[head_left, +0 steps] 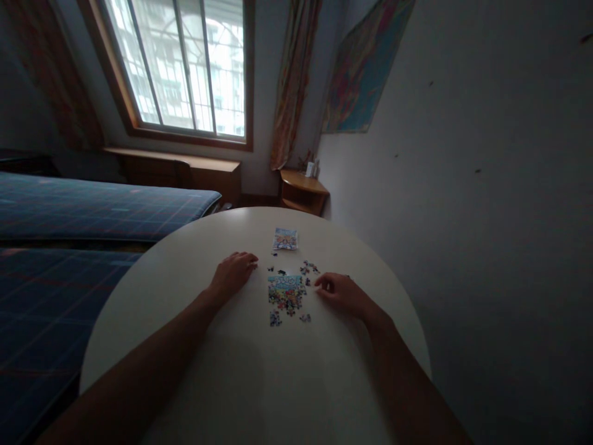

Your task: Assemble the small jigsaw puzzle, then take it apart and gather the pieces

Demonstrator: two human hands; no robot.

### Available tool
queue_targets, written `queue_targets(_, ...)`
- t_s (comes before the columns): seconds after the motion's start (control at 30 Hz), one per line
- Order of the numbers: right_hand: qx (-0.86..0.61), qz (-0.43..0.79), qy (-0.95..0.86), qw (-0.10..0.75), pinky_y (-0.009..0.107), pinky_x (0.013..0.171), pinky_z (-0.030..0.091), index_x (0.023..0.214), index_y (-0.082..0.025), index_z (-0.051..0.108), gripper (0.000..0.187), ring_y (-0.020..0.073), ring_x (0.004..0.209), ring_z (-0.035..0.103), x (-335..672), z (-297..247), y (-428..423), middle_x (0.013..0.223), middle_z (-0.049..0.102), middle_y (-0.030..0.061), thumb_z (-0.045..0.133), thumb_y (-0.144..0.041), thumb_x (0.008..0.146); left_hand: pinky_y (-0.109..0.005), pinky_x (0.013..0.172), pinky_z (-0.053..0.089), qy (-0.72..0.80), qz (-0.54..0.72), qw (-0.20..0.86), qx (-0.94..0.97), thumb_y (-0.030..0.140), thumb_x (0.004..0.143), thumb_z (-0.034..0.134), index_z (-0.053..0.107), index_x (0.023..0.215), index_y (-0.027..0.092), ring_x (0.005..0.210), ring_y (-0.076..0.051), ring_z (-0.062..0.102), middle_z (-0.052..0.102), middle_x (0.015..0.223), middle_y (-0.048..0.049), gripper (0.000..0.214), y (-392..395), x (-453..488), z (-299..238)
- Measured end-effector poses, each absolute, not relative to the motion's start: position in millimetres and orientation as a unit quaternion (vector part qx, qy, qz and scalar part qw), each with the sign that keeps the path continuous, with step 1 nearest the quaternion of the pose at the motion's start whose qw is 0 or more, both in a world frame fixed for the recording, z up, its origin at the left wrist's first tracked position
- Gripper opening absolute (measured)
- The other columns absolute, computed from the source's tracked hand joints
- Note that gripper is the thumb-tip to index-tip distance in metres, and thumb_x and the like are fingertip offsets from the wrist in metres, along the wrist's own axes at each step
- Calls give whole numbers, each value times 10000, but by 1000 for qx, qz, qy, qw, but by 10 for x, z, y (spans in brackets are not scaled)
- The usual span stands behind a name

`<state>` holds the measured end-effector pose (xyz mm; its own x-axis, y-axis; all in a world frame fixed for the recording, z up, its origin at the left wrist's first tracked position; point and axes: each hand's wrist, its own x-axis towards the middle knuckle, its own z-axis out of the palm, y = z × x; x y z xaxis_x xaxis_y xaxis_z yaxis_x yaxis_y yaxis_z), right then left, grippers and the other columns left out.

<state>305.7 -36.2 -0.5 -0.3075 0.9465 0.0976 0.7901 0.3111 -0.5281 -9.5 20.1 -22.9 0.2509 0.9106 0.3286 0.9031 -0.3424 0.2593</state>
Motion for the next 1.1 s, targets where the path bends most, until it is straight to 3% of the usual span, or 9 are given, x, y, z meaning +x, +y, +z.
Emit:
queue_targets(0.3, -573, 176, -775, 200, 278, 676, 441, 978, -163, 693, 197, 149, 709, 573, 3145, -8, -332, 864, 664, 61, 604, -225, 813, -307, 783, 507, 672, 222, 28, 706, 259, 911, 494, 695, 1013, 246, 898, -204, 647, 684, 1063, -38, 225, 368, -627, -137)
queue_targets(0.77, -577, 175, -775, 190, 287, 693, 444, 988, -159, 691, 211, 158, 735, 583, 3134, -6, -326, 903, 670, 77, 597, -275, 839, -386, 990, 431, 602, 226, 25, 765, 448, 886, 557, 735, 1088, 267, 1054, -255, 575, 663, 1148, -66, 325, 456, -407, -350)
queue_targets(1.1, -567, 172, -782, 194, 281, 686, 440, 956, -168, 689, 181, 154, 721, 580, 3096, -11, -333, 889, 671, 74, 584, -271, 851, -405, 1024, 395, 583, 231, 55, 777, 402, 868, 573, 749, 986, 294, 1055, -243, 574, 671, 1107, -53, 237, 566, -391, -409)
